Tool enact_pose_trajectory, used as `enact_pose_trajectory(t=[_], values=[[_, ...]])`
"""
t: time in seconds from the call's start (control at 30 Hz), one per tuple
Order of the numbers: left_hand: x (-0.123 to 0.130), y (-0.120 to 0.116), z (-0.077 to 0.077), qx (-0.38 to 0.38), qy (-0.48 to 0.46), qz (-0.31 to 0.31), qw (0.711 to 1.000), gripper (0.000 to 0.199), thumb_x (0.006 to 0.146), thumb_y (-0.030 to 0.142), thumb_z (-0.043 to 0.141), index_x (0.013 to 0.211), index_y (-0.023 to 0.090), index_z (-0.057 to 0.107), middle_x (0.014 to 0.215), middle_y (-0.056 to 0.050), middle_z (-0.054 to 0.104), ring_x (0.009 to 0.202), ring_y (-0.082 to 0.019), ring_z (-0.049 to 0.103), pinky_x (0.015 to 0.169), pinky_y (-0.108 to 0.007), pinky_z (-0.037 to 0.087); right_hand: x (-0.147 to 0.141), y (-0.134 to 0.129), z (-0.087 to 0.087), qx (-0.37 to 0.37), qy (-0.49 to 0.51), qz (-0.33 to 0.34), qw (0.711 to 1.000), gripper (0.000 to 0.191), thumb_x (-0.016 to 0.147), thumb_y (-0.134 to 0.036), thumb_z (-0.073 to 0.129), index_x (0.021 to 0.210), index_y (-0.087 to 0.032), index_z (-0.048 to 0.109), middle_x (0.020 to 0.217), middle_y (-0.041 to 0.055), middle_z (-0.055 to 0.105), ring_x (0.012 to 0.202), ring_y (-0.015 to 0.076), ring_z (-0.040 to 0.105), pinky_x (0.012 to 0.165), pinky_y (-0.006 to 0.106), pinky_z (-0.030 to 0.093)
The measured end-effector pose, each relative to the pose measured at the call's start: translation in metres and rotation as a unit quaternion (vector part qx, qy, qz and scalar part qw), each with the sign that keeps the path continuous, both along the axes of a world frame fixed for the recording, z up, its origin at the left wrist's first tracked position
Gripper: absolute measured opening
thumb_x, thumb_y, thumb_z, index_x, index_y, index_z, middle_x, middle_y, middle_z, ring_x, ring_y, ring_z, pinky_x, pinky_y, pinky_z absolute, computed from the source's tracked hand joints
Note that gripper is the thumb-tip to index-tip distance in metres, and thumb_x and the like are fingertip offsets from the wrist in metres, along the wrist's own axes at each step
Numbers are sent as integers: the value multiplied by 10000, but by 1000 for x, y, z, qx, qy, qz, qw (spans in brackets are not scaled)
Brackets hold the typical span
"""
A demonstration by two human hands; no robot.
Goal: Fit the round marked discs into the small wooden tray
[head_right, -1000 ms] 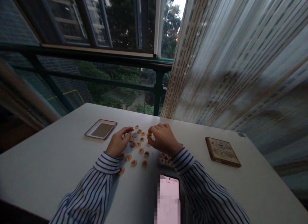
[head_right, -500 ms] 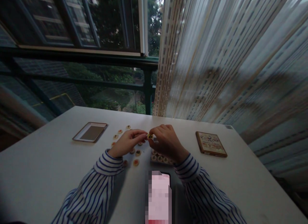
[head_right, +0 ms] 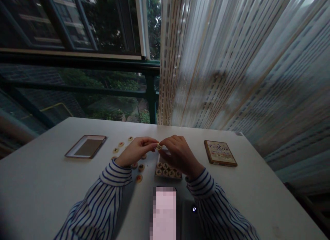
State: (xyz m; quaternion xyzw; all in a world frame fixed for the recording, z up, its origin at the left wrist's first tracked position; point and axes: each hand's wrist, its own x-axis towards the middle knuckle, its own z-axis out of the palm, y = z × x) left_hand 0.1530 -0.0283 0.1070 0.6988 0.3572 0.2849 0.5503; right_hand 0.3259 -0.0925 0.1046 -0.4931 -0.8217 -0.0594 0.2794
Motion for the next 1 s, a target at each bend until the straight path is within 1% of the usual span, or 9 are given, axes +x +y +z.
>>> enact_pose_trajectory(t=[0.1, 0.2, 0.3, 0.47, 0.53, 0.63, 0.77, 0.87, 1.0], values=[[1, 2, -1, 16, -6, -6, 1000, 227, 752, 271, 589, 897, 109, 654, 783, -58, 678, 684, -121, 591, 591, -209, 455, 2, 2, -1, -4, 5, -3, 1000, 187, 820, -300, 529, 957, -179, 570, 907, 61, 632, 877, 195, 525, 765, 332, 338], [1, 4, -5, 16, -14, -8, 1000, 221, 748, 284, 595, 879, 115, 652, 782, -59, 677, 697, -132, 600, 605, -222, 461, 2, 4, -3, -7, 11, 0, 1000, 190, 815, -299, 538, 960, -180, 569, 906, 58, 633, 877, 193, 528, 763, 333, 343], [1, 6, -11, -2, -39, -15, 999, 231, 743, 302, 604, 888, 122, 621, 769, -54, 674, 700, -134, 605, 612, -229, 461, 3, 7, -5, -5, 17, 2, 1000, 183, 822, -300, 529, 953, -180, 570, 897, 63, 634, 869, 187, 534, 755, 330, 348], [2, 10, -21, -43, -83, -52, 994, 235, 751, 300, 602, 902, 131, 544, 738, -38, 668, 695, -121, 604, 644, -232, 445, 7, 9, -10, -23, 12, 25, 999, 216, 821, -298, 531, 1004, -188, 566, 899, 63, 635, 850, 183, 536, 745, 327, 349], [2, 10, -24, -56, -86, -61, 993, 243, 748, 288, 608, 918, 134, 528, 727, -31, 663, 687, -116, 599, 637, -226, 433, 8, 9, -11, -30, 10, 35, 999, 220, 821, -292, 530, 1015, -193, 567, 896, 63, 634, 847, 179, 534, 743, 325, 348], [3, 11, -28, -63, -78, -62, 993, 272, 745, 284, 613, 954, 138, 520, 712, -27, 656, 667, -113, 589, 606, -218, 409, 10, 9, -13, -38, 10, 33, 999, 199, 810, -293, 545, 980, -194, 576, 877, 57, 633, 839, 174, 533, 743, 321, 347], [2, 12, -29, -80, -86, -69, 991, 309, 743, 305, 616, 986, 141, 516, 775, -51, 667, 712, -131, 601, 633, -237, 414, 10, 9, -15, -38, 11, 19, 999, 198, 810, -333, 545, 950, -195, 571, 862, 46, 631, 826, 171, 531, 742, 319, 344], [0, 13, -28, -95, -99, -80, 987, 312, 739, 296, 622, 991, 141, 522, 821, -61, 671, 749, -133, 606, 672, -246, 423, 10, 9, -15, -23, 16, 12, 1000, 197, 820, -346, 531, 934, -190, 569, 845, 50, 632, 816, 171, 533, 739, 318, 343], [0, 13, -26, -105, -101, -94, 985, 296, 729, 266, 633, 972, 126, 539, 833, -64, 669, 770, -130, 606, 712, -253, 431, 9, 9, -15, -1, 24, -2, 1000, 198, 810, -357, 547, 906, -185, 571, 814, 50, 629, 795, 170, 533, 727, 312, 343]])
